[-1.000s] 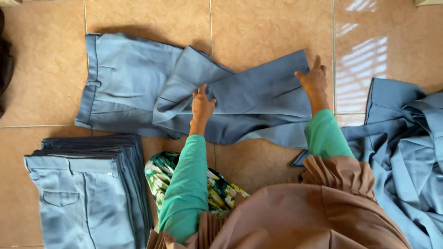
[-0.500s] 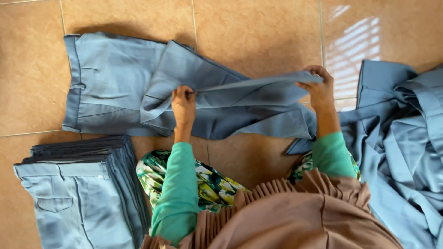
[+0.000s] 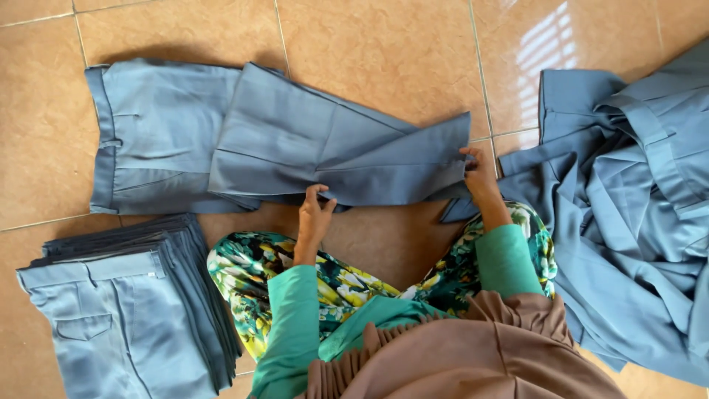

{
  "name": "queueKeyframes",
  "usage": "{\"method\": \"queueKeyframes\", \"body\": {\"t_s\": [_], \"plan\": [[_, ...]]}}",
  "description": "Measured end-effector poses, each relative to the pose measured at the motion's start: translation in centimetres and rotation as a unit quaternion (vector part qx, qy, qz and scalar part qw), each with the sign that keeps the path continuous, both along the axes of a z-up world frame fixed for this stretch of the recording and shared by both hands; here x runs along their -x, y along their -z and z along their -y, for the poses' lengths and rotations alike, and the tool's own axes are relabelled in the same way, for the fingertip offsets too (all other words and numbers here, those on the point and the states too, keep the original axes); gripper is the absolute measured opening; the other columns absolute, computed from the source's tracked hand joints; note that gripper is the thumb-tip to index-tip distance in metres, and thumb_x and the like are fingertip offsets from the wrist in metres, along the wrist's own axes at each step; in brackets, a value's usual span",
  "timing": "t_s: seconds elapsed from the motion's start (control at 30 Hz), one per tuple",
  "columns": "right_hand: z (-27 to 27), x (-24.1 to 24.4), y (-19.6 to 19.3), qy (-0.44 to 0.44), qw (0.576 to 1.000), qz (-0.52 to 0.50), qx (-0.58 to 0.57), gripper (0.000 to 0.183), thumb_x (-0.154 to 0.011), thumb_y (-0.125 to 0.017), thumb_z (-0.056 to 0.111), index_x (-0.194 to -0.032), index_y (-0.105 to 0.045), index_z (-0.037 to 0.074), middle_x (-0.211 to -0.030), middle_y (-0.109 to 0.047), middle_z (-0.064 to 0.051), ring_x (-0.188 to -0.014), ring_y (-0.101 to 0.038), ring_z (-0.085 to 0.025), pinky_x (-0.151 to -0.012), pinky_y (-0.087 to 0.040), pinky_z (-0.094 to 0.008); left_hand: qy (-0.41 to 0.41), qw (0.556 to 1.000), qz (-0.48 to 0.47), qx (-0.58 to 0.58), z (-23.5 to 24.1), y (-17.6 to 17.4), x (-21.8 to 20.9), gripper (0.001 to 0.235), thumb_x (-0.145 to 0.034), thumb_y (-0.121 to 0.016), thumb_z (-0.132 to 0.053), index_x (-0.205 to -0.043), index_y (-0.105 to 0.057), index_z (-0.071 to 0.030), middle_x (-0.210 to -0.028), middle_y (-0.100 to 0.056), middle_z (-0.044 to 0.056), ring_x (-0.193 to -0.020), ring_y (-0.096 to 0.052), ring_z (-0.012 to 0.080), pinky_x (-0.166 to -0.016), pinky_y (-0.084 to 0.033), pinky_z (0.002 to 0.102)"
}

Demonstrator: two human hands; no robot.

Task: The person sits on a tiled floor and folds multiple pairs of gray trousers by hand. Each pair is laid flat, legs aligned, then folded in half and again into a compact rectangle, smoothed, and stacked on a growing pile to the left.

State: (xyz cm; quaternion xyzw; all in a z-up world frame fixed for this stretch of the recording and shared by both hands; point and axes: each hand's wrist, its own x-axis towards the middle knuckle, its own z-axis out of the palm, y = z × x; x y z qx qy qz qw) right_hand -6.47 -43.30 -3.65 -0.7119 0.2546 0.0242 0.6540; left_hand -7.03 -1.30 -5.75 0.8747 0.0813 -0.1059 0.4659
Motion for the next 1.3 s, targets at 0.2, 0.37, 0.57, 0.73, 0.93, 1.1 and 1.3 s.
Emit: {"method": "queueKeyframes", "body": {"t_s": [0.2,0.37,0.57,0.73,0.93,1.1,1.3], "plan": [[-2.9,-1.6,-10.2,-0.031,0.971,0.075,-0.225,0.092,-0.078,-0.051,-0.025,-0.155,-0.04,0.025,-0.098,-0.066,0.001,-0.083,-0.065,-0.006,-0.067,-0.043,-0.013,-0.07,0.98,-0.059,0.177,1.2,-0.8,-0.9,0.044,-0.096,-0.072,-0.024,-0.135,-0.055,-0.012,-0.124,-0.064,0.029,-0.102,-0.073,0.0299,-0.077,-0.064,0.034],[0.5,2.1,-14.7,-0.268,0.96,-0.034,-0.072,0.093,-0.075,-0.046,-0.019,-0.161,-0.038,0.016,-0.084,-0.073,-0.022,-0.08,-0.072,-0.027,-0.071,-0.056,-0.031,0.003,0.982,-0.163,0.095,0.4,-3.8,-1.2,0.037,-0.096,-0.068,-0.038,-0.129,-0.064,-0.022,-0.113,-0.064,0.024,-0.088,-0.073,0.0323,-0.067,-0.066,0.035],[4.1,2.5,-9.1,-0.172,0.974,-0.145,-0.003,0.073,-0.088,-0.048,-0.009,-0.157,-0.042,0.015,-0.088,-0.072,-0.028,-0.074,-0.073,-0.038,-0.064,-0.061,-0.043,0.117,0.976,-0.106,-0.149,0.9,-3.4,-6.1,0.026,-0.095,-0.064,-0.046,-0.106,-0.078,-0.027,-0.08,-0.077,0.009,-0.077,-0.077,0.0287,-0.071,-0.064,0.041],[3.4,-0.5,0.5,-0.149,0.906,-0.159,0.362,0.068,-0.091,-0.072,0.051,-0.152,-0.053,0.028,-0.103,-0.074,-0.016,-0.104,-0.07,-0.039,-0.093,-0.053,-0.052,0.144,0.969,0.054,-0.194,3.0,-4.5,-12.6,0.039,-0.108,-0.052,-0.029,-0.146,-0.056,-0.028,-0.152,-0.051,0.008,-0.139,-0.046,0.0406,-0.096,-0.053,0.061],[-0.2,-7.3,-1.5,-0.141,0.899,-0.073,0.409,0.072,-0.094,-0.074,0.021,-0.158,-0.042,0.016,-0.121,-0.057,-0.024,-0.106,-0.068,-0.042,-0.087,-0.058,-0.051,0.133,0.913,-0.017,-0.385,0.7,-3.4,-14.9,0.056,-0.108,-0.044,-0.04,-0.162,-0.029,-0.038,-0.169,-0.025,0.005,-0.153,-0.028,0.0349,-0.102,-0.046,0.058],[-0.5,-13.3,2.8,-0.148,0.892,0.059,0.423,0.083,-0.079,-0.083,0.006,-0.153,-0.049,0.018,-0.122,-0.055,-0.022,-0.115,-0.061,-0.043,-0.098,-0.051,-0.047,0.071,0.909,-0.061,-0.406,-0.9,-1.6,-17.1,0.058,-0.108,-0.043,-0.044,-0.163,-0.027,-0.035,-0.17,-0.022,0.006,-0.154,-0.025,0.0312,-0.098,-0.046,0.058],[-4.0,-8.7,0.7,-0.014,0.894,0.075,0.441,0.042,-0.087,-0.087,0.029,-0.115,-0.064,0.007,-0.097,-0.062,-0.02,-0.092,-0.066,-0.042,-0.083,-0.052,-0.052,0.009,0.883,-0.015,-0.47,-4.0,3.5,-21.6,0.059,-0.098,-0.062,-0.04,-0.151,-0.046,-0.02,-0.146,-0.05,0.017,-0.102,-0.069,0.0371,-0.079,-0.049,0.051]]}}
